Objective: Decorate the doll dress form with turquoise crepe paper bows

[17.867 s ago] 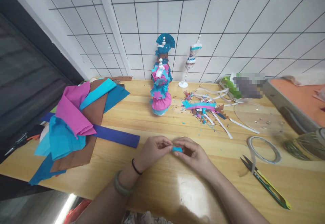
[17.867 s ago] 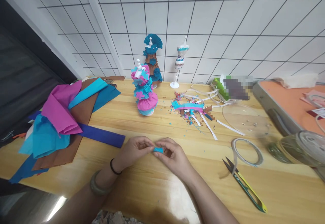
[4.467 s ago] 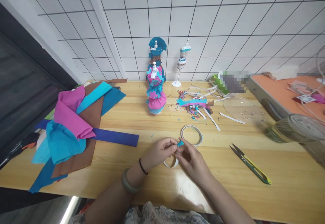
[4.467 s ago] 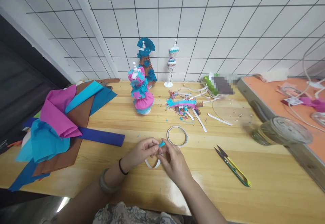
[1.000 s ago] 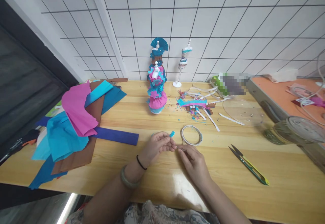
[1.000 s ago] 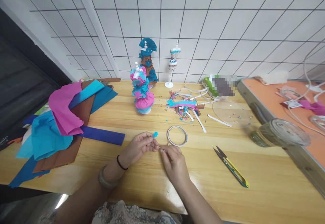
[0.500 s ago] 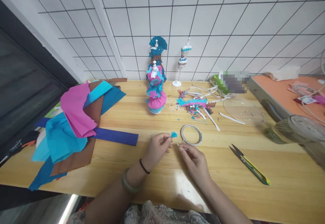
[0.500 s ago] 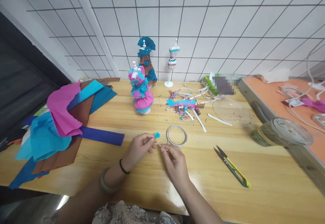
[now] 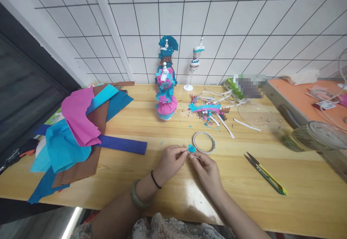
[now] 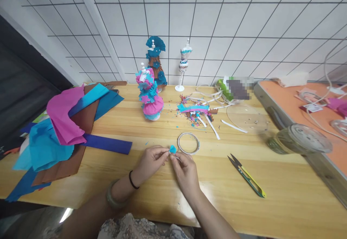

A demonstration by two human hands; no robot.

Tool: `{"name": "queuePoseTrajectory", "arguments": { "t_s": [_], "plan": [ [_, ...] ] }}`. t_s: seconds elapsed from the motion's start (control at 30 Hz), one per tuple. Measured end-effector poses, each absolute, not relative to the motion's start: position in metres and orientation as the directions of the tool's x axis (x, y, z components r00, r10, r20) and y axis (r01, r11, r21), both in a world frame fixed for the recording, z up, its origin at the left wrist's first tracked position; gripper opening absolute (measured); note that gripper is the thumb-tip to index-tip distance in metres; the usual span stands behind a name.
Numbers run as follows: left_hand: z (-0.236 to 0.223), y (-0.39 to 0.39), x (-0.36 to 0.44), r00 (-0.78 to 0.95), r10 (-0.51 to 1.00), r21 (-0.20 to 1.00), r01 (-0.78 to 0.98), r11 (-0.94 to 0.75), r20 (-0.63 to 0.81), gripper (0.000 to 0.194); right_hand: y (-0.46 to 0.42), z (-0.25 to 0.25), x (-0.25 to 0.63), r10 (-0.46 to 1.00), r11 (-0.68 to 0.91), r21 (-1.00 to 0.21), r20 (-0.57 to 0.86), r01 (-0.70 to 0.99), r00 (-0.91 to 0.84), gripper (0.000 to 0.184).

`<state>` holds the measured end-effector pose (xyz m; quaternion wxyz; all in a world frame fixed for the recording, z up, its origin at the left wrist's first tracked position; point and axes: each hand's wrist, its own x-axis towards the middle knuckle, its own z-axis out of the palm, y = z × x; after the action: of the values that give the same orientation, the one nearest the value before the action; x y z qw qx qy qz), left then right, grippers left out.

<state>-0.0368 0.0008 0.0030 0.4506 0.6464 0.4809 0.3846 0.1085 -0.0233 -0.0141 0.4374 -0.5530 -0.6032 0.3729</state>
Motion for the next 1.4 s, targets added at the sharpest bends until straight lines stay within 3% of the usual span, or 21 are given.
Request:
{"name": "queuePoseTrajectory", "arguments": {
  "t_s": [0.27,0.5,0.8,0.93,1.1,1.4],
  "plan": [
    [0.0077,0.0002,-0.0372,0.303,0.95,0.928,0.331,-0.173,0.069,0.023,-0.0228,-0.0117,0.1083,0.997,0.081,-0.95,0.083,0.301,-0.007,0.022],
    [0.0089,-0.0002,-0.0373,0.36,0.932,0.962,0.239,-0.131,0.038,0.022,-0.0231,-0.0098,0.1082,0.999,0.047,-0.949,0.045,0.312,-0.013,0.021],
    [0.0034,0.001,-0.037,0.322,0.947,0.966,0.248,-0.08,-0.005,0.026,-0.0218,-0.0079,0.1067,0.997,0.082,-0.92,0.081,0.383,-0.019,0.02],
    [0.0052,0.0013,-0.0374,0.323,0.946,0.97,0.226,-0.085,0.008,0.026,-0.0218,-0.0073,0.1067,0.999,0.035,-0.941,0.041,0.336,0.01,0.02],
    [0.0089,0.0006,-0.0378,0.308,0.947,0.934,0.306,-0.185,0.087,0.027,-0.0204,-0.009,0.1075,0.999,-0.015,-0.964,-0.003,0.264,0.046,0.023],
    [0.0082,0.0002,-0.0379,0.328,0.898,0.811,0.411,-0.416,0.295,0.023,-0.0192,-0.0062,0.1094,0.999,0.05,-0.982,0.047,0.183,-0.02,0.02]
  ]
}}
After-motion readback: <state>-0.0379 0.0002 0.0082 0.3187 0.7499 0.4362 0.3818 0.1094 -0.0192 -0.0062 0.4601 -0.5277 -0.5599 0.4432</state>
